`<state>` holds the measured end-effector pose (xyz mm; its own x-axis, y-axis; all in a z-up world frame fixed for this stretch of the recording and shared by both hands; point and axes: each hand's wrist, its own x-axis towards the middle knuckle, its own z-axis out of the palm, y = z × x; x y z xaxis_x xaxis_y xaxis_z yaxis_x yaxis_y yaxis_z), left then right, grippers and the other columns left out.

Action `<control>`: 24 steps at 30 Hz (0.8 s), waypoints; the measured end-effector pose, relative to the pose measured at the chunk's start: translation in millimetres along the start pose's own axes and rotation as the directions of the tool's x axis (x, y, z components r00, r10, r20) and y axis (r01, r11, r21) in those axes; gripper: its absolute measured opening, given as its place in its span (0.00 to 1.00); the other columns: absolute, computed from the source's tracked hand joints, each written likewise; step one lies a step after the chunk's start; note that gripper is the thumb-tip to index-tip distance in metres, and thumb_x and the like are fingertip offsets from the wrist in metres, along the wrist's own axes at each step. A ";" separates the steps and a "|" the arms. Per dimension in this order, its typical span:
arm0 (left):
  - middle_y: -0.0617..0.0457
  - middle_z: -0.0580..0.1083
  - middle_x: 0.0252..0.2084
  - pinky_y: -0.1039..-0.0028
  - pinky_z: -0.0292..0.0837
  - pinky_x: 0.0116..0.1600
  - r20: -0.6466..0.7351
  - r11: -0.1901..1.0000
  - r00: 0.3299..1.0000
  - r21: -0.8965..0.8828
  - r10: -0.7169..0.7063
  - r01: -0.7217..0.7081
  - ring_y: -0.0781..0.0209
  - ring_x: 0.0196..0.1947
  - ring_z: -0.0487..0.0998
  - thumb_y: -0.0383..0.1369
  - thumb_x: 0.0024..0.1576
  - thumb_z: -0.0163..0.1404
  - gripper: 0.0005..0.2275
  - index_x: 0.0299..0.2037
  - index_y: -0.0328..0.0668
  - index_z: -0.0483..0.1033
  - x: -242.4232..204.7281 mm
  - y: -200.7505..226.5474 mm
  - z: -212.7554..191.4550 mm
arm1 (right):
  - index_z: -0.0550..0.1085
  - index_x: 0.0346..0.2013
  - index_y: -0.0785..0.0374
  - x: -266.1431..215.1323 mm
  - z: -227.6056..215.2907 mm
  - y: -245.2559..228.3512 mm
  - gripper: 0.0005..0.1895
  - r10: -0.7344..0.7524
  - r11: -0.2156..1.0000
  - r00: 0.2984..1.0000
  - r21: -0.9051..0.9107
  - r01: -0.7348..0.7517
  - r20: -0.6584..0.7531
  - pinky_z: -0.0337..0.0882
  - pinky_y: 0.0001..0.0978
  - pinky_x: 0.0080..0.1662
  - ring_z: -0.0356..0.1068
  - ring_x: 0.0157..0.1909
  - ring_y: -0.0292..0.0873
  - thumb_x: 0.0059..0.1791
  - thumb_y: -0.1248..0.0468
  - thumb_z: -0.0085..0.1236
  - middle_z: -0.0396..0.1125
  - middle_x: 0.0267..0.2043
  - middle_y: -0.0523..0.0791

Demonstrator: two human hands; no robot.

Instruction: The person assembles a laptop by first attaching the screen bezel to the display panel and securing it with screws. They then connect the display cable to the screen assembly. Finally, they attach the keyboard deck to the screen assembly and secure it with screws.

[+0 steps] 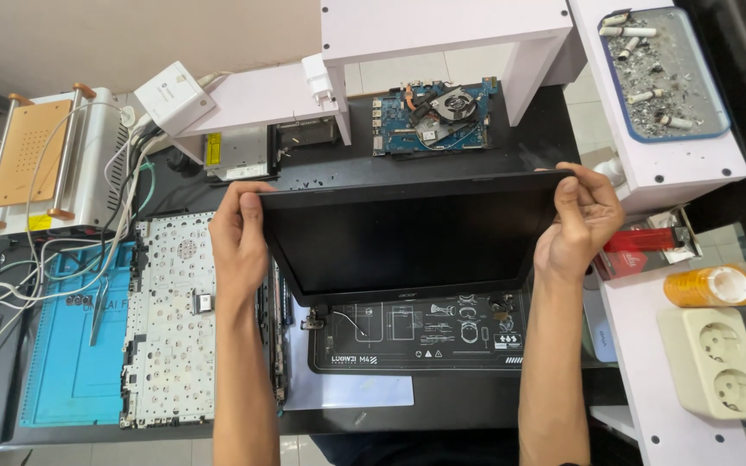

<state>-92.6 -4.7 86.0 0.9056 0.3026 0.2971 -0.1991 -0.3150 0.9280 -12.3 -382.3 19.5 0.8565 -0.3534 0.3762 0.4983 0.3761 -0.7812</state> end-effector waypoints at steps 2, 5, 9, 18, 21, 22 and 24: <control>0.65 0.66 0.32 0.84 0.55 0.38 -0.042 0.999 0.999 -0.004 0.035 -0.035 0.78 0.32 0.60 0.39 0.73 0.41 0.15 0.47 0.34 0.74 -5.0 -10.1 3.8 | 0.75 0.49 0.75 -0.5 -10.8 10.4 0.11 -0.001 1.000 1.000 -0.012 0.001 -0.007 0.73 0.24 0.52 0.75 0.44 0.40 0.57 0.69 0.64 0.75 0.45 0.51; 0.64 0.66 0.32 0.83 0.54 0.38 -0.117 0.999 0.992 0.001 0.044 -0.044 0.77 0.33 0.59 0.41 0.73 0.41 0.16 0.47 0.34 0.74 -10.0 -20.3 7.8 | 0.75 0.50 0.75 -1.5 -7.2 5.5 0.11 -0.004 1.000 1.000 -0.025 0.004 -0.004 0.72 0.23 0.51 0.75 0.43 0.40 0.57 0.68 0.64 0.75 0.43 0.51; 0.64 0.68 0.35 0.82 0.60 0.42 -0.140 0.993 0.984 -0.045 0.106 -0.113 0.77 0.35 0.63 0.41 0.74 0.38 0.16 0.46 0.35 0.73 -12.7 -12.6 15.8 | 0.75 0.48 0.74 -1.3 -1.2 -0.4 0.12 -0.002 1.000 1.000 -0.004 0.002 0.011 0.75 0.26 0.53 0.77 0.45 0.42 0.56 0.67 0.64 0.75 0.41 0.50; 0.65 0.60 0.28 0.82 0.52 0.35 -0.201 0.998 0.980 -0.061 -0.017 0.005 0.77 0.29 0.55 0.41 0.73 0.39 0.15 0.40 0.38 0.68 -50.5 -40.4 25.1 | 0.74 0.48 0.74 -1.3 -3.1 2.5 0.11 -0.004 1.000 1.000 -0.007 0.004 -0.001 0.76 0.27 0.54 0.77 0.46 0.43 0.56 0.67 0.64 0.75 0.42 0.50; 0.65 0.59 0.27 0.81 0.49 0.33 -0.243 0.998 0.968 -0.020 -0.057 0.054 0.77 0.28 0.54 0.40 0.72 0.39 0.15 0.40 0.37 0.69 -54.5 -38.5 27.1 | 0.74 0.48 0.74 -3.8 -4.5 0.5 0.11 0.006 1.000 1.000 -0.011 -0.006 -0.002 0.75 0.27 0.54 0.77 0.46 0.43 0.57 0.67 0.64 0.75 0.42 0.52; 0.65 0.59 0.27 0.81 0.49 0.33 -0.241 0.998 0.969 -0.020 -0.057 0.054 0.77 0.28 0.54 0.40 0.72 0.39 0.15 0.40 0.37 0.69 -56.0 -42.1 28.2 | 0.74 0.48 0.74 -3.7 -5.0 1.1 0.11 0.005 1.000 1.000 -0.012 -0.005 -0.004 0.75 0.27 0.54 0.77 0.46 0.43 0.57 0.67 0.64 0.75 0.42 0.52; 0.65 0.59 0.27 0.81 0.50 0.34 -0.242 0.999 0.970 -0.007 -0.035 0.034 0.77 0.29 0.54 0.40 0.74 0.37 0.15 0.40 0.37 0.67 -59.9 -49.2 30.5 | 0.74 0.48 0.74 -3.3 -6.1 2.7 0.12 -0.007 1.000 1.000 -0.017 0.007 -0.006 0.75 0.27 0.54 0.77 0.46 0.43 0.56 0.67 0.64 0.75 0.42 0.51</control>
<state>-125.6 -34.8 15.7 0.7947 0.5218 0.3100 -0.1704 -0.2984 0.9391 -14.6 -385.3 13.2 0.8520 -0.3616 0.3785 0.5020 0.3593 -0.7867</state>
